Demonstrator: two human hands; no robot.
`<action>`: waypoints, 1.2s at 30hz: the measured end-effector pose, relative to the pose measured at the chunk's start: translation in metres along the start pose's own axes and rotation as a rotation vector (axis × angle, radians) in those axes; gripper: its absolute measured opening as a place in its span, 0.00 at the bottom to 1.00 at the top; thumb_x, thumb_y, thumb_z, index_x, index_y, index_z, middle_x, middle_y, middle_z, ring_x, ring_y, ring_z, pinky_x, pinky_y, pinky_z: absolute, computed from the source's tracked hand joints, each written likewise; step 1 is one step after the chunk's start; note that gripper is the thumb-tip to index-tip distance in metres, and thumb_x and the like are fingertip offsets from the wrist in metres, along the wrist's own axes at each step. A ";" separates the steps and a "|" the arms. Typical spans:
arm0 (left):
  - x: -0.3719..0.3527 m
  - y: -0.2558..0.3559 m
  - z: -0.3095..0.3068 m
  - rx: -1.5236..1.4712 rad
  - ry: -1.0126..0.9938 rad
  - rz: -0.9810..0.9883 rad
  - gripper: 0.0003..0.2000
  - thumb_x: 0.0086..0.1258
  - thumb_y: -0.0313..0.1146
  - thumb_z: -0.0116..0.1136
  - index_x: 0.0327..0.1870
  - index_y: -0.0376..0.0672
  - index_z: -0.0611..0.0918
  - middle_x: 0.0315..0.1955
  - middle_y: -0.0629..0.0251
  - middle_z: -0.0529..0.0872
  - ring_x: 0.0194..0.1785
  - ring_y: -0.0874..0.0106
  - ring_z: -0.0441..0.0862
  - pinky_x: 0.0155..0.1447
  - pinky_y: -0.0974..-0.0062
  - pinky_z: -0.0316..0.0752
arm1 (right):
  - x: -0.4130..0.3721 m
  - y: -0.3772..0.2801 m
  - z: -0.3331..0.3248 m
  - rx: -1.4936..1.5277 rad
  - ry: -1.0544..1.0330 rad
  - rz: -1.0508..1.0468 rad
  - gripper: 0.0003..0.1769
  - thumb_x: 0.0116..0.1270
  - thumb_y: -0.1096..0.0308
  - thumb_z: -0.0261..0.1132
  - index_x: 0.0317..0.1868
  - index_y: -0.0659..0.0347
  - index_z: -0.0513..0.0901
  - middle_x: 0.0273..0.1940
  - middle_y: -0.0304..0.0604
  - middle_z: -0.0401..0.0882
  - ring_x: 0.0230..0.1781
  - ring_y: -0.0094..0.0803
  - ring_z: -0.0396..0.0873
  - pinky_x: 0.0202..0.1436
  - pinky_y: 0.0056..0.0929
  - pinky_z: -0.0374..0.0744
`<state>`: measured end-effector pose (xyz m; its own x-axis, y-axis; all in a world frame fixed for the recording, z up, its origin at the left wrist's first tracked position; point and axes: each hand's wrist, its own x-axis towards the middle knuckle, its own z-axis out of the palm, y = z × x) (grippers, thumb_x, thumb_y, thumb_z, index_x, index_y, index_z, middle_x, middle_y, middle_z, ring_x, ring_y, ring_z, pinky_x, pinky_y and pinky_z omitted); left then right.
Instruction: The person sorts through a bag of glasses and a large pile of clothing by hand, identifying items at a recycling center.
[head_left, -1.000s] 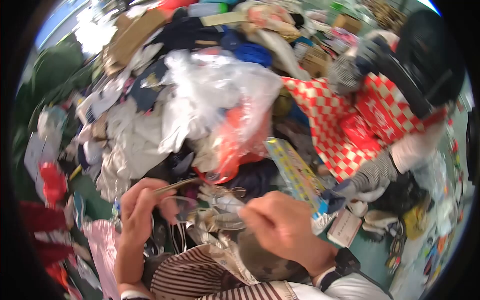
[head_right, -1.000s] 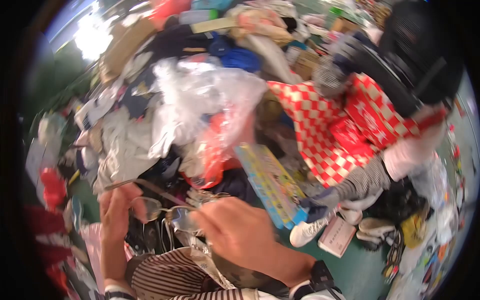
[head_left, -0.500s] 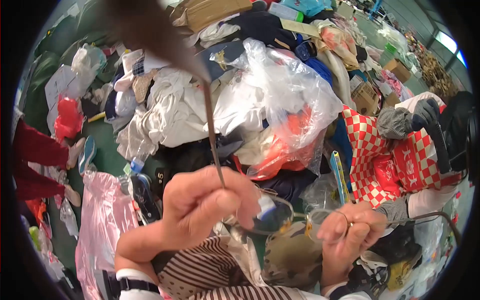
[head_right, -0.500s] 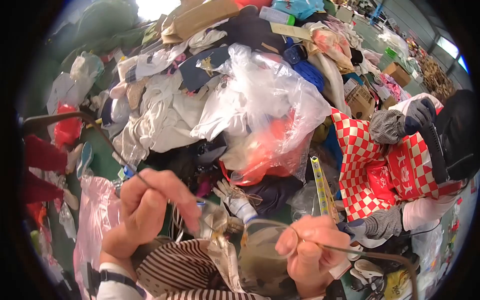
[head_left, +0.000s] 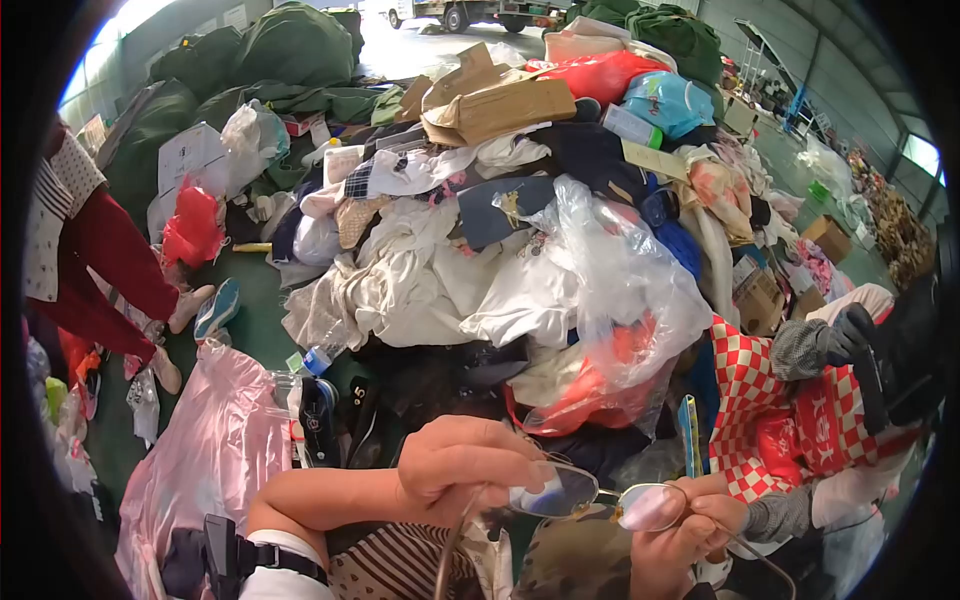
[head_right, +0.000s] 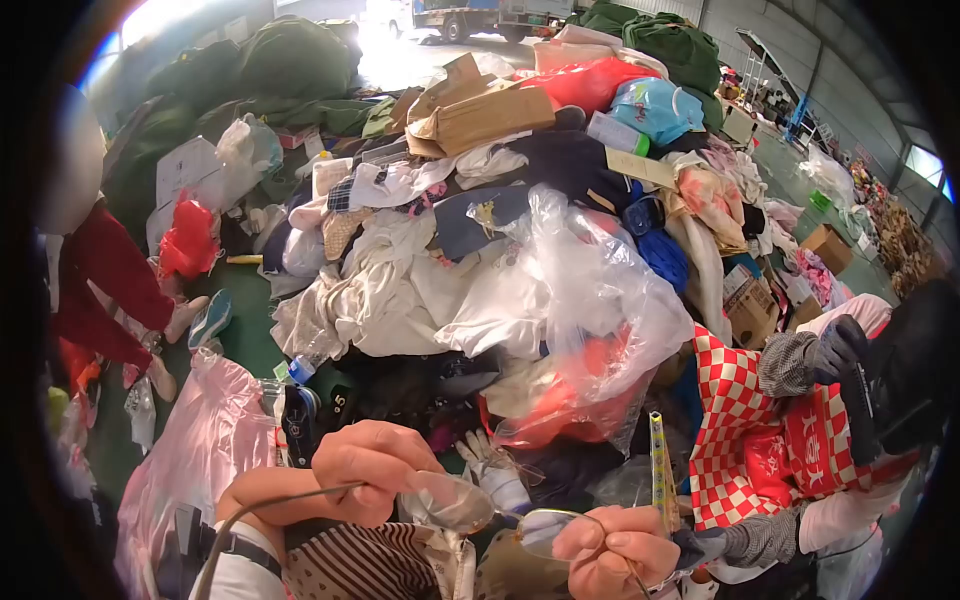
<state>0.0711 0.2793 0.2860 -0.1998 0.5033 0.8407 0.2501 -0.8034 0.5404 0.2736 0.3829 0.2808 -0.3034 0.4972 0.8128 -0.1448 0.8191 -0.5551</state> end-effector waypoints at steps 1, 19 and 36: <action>-0.001 0.003 -0.003 0.007 0.000 -0.001 0.07 0.62 0.22 0.54 0.40 0.33 0.80 0.33 0.53 0.83 0.32 0.63 0.83 0.34 0.74 0.78 | 0.003 -0.002 0.000 -0.068 -0.014 -0.031 0.12 0.73 0.60 0.48 0.36 0.58 0.58 0.25 0.43 0.63 0.15 0.25 0.64 0.14 0.19 0.63; 0.024 0.065 0.000 0.099 -0.023 0.174 0.18 0.74 0.48 0.41 0.44 0.39 0.71 0.29 0.54 0.81 0.24 0.67 0.79 0.25 0.75 0.74 | 0.048 -0.036 0.037 0.698 0.102 -0.127 0.16 0.72 0.57 0.51 0.31 0.57 0.58 0.27 0.40 0.61 0.08 0.25 0.60 0.10 0.20 0.66; 0.036 0.097 0.006 0.036 -0.081 -0.263 0.15 0.73 0.43 0.45 0.54 0.45 0.68 0.35 0.53 0.81 0.24 0.67 0.82 0.25 0.75 0.77 | 0.064 -0.048 -0.001 0.868 -0.339 0.079 0.20 0.69 0.53 0.54 0.54 0.56 0.73 0.33 0.41 0.73 0.21 0.34 0.74 0.21 0.31 0.74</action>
<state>0.0937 0.2208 0.3687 -0.1861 0.7184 0.6702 0.2336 -0.6302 0.7404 0.2623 0.3757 0.3603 -0.5809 0.3207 0.7482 -0.7235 0.2177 -0.6551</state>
